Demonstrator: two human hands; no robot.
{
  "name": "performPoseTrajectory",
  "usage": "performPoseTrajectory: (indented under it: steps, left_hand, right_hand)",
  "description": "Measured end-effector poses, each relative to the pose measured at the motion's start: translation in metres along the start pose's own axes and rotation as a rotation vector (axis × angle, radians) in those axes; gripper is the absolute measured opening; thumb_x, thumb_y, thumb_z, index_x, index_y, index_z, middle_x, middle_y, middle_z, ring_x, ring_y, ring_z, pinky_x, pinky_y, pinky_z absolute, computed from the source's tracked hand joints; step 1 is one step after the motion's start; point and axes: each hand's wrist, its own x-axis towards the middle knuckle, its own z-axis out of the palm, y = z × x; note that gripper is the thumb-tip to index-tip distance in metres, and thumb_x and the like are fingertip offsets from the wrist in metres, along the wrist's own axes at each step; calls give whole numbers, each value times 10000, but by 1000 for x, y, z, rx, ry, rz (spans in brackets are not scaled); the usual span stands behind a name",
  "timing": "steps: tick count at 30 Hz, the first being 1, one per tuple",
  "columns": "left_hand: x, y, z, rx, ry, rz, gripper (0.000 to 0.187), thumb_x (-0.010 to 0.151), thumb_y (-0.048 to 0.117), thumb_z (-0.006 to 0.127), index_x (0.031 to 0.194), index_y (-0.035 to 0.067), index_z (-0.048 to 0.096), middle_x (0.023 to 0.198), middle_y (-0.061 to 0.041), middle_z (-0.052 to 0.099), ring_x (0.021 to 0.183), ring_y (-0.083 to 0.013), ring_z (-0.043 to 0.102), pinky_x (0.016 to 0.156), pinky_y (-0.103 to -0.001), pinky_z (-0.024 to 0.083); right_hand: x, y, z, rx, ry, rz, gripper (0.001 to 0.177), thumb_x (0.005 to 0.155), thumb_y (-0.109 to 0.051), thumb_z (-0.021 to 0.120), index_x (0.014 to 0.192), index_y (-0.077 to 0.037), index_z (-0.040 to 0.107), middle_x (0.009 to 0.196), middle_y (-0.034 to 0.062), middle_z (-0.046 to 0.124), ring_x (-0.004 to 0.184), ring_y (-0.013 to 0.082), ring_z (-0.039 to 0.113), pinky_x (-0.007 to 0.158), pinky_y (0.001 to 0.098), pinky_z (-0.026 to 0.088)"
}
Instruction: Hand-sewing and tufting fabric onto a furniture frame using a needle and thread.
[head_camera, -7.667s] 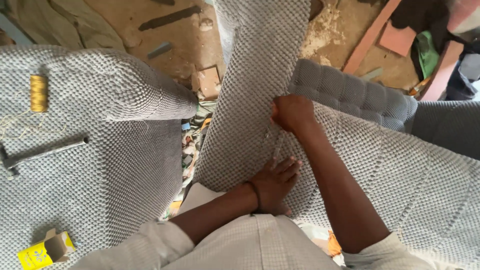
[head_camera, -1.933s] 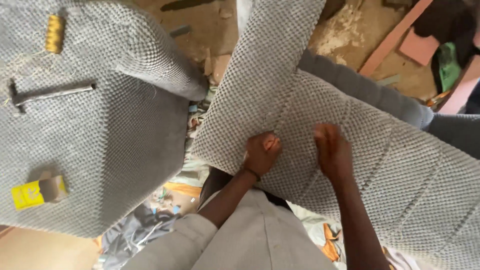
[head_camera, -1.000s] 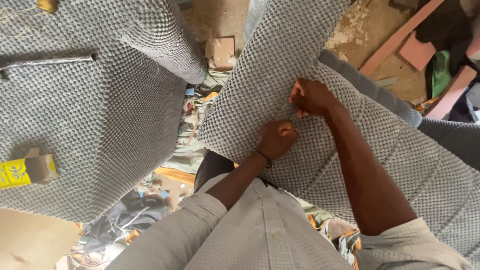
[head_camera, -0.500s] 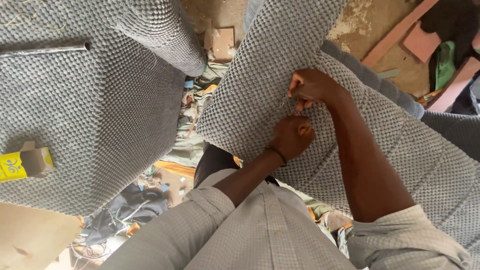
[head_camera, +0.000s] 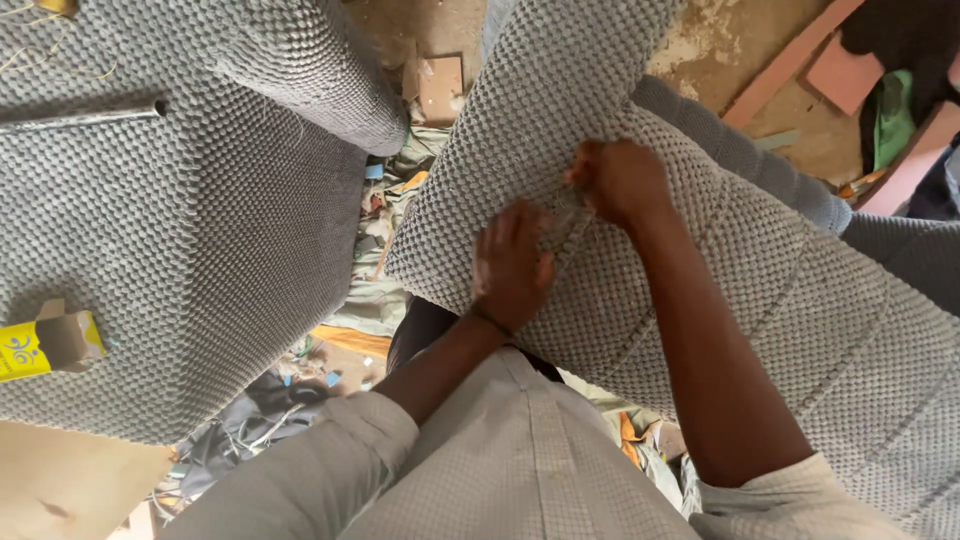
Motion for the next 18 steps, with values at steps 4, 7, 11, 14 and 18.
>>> performPoseTrajectory:
  steps: [4, 7, 11, 14, 18]
  left_hand:
    - [16, -39, 23, -18, -23, 1, 527, 1058, 562, 690, 1408, 171, 641, 1288, -87, 620, 1248, -367, 658, 971, -536, 562]
    - [34, -59, 44, -29, -2, 103, 387, 1064, 528, 712, 1317, 236, 701, 1138, -25, 667, 1137, -329, 696, 944, -512, 571]
    - [40, -71, 46, -229, 89, 225, 278, 1078, 417, 751, 1174, 159, 790, 1100, -95, 776, 1127, -376, 763, 990, -499, 606]
    - [38, -57, 16, -323, 134, 158, 248, 1142, 436, 683, 1157, 208, 780, 1091, -36, 746, 1102, -326, 761, 946, -474, 620]
    - [38, -64, 14, -387, 132, 140, 98, 1081, 359, 784, 1137, 279, 790, 1008, 41, 753, 1017, -252, 770, 900, -441, 637]
  right_hand:
    - [-18, -1, 24, 111, 78, -29, 303, 1144, -391, 725, 1321, -152, 779, 1098, 201, 834, 1017, 499, 823, 840, 654, 663]
    - [-49, -21, 12, 238, 292, -40, 294, 1177, -343, 747, 1409, -163, 741, 1219, 168, 754, 1122, 479, 762, 868, 657, 649]
    - [-88, -34, 27, 387, 549, 20, 243, 1176, -118, 689, 1417, -101, 719, 1317, 145, 638, 1276, 464, 659, 980, 596, 620]
    - [-110, -47, 51, 424, 501, 90, 360, 1090, -65, 647, 1439, -105, 725, 1381, 149, 618, 1353, 450, 624, 1017, 643, 607]
    - [-108, -48, 81, 412, 543, 65, 407, 1044, -164, 834, 1424, -62, 732, 1344, 169, 606, 1281, 459, 648, 979, 606, 621]
